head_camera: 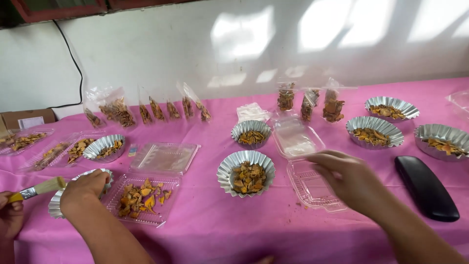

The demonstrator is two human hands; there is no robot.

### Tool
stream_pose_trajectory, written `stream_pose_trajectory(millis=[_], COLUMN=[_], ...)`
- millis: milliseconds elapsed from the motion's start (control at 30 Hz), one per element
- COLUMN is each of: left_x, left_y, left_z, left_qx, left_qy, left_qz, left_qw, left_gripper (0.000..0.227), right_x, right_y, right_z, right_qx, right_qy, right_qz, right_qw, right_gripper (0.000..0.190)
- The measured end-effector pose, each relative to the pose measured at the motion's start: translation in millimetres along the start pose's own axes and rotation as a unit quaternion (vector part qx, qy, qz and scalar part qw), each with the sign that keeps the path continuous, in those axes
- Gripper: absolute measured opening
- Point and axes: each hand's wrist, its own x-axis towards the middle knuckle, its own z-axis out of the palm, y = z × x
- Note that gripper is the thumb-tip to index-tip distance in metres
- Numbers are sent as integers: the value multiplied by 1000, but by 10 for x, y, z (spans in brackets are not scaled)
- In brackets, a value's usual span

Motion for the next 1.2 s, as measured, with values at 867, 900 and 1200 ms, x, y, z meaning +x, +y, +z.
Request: stream_pose_trajectory(millis=[867,900,1200], left_x=[-1677,-1658,-1665], left_y=[270,256,434], left_z=[5805,5776,5700], left_qx=[491,491,353], left_qy=[-289,-290,-195], left_qz=[-41,-40,-113], left_qw=[821,820,908], left_gripper=[25,25,17], right_x=[-1233,-1204,-1009], right_y=[1944,1931,1395], right_z=[446,442,135], right_qx=[-191,-191,-47], right_qy=[2,2,73], right_qz=[174,176,306], right_qw=[966,966,948], right_gripper=[21,21,28])
